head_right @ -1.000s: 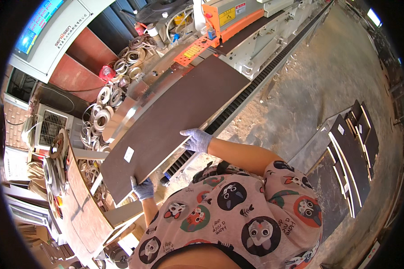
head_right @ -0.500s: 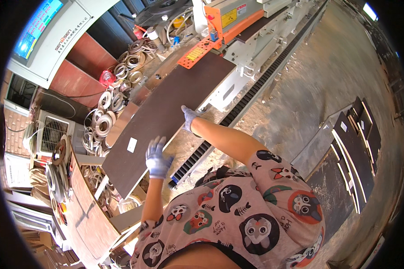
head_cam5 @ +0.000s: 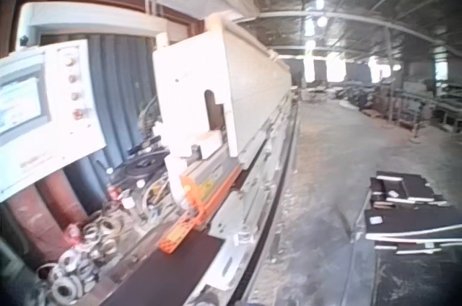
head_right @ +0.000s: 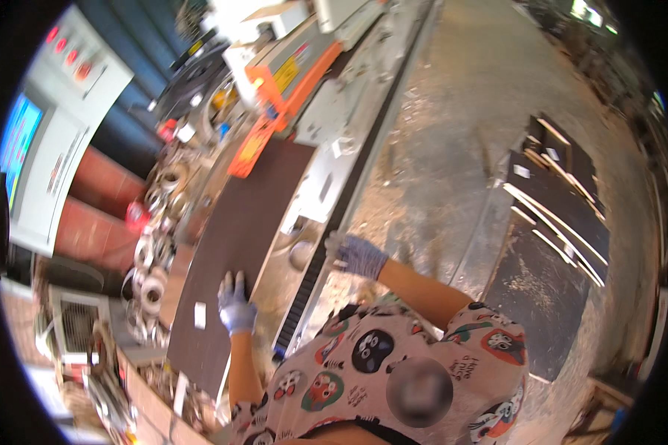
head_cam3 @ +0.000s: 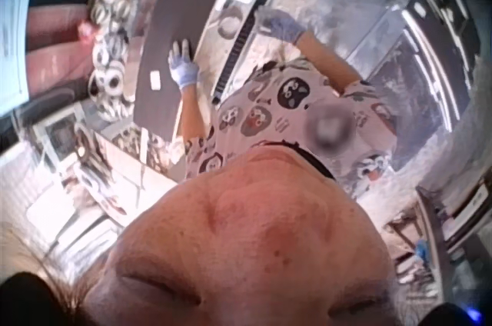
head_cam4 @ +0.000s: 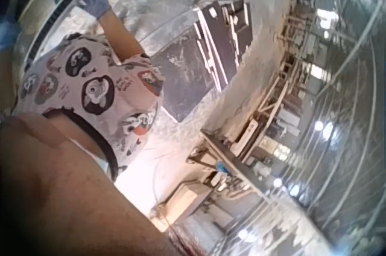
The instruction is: The person operates a control panel, then walks to a workbench and repeatedly picks up dark rectangular wood panels, places them on a machine, and stacks them on a table. The person handles the panels one at a time and arranges them in a pile.
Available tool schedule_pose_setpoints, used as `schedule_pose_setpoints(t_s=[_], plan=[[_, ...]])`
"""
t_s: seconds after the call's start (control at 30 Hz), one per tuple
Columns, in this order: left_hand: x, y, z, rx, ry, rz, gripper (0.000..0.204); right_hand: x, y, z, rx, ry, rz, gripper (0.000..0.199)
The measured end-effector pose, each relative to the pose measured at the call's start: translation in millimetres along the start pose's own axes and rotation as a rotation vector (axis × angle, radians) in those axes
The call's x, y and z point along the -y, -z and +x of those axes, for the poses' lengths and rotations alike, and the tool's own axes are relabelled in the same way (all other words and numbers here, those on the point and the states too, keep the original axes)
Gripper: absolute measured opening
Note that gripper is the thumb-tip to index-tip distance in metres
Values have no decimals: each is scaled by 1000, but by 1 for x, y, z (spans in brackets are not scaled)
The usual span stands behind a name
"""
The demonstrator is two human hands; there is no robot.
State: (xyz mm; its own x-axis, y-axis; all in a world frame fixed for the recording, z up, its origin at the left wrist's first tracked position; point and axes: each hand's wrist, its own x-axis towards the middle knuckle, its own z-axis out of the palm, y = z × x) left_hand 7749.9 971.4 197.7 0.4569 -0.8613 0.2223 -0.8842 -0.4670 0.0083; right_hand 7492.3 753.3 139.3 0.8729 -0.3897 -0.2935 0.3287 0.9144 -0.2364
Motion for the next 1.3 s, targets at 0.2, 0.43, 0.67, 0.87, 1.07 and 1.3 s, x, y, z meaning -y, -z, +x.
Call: schedule_pose_setpoints(t_s=[0.2,0.43,0.67,0.87,1.07,1.3], plan=[[-9,19,-11,91,121,49,73,9,14,-41,-240,16,36,22],[-15,4,8,152,120,92,78,11,61,-73,-354,169,8,29],[-66,53,27,295,65,200,71,20,77,-115,-540,277,53,25],[-69,-4,75,118,24,63,73,40,134,-140,-592,399,179,20],[-88,-13,110,151,7,74,72,92,231,-189,-593,519,-202,14],[-153,-20,119,13,18,-61,64,227,266,-218,-882,640,282,18]])
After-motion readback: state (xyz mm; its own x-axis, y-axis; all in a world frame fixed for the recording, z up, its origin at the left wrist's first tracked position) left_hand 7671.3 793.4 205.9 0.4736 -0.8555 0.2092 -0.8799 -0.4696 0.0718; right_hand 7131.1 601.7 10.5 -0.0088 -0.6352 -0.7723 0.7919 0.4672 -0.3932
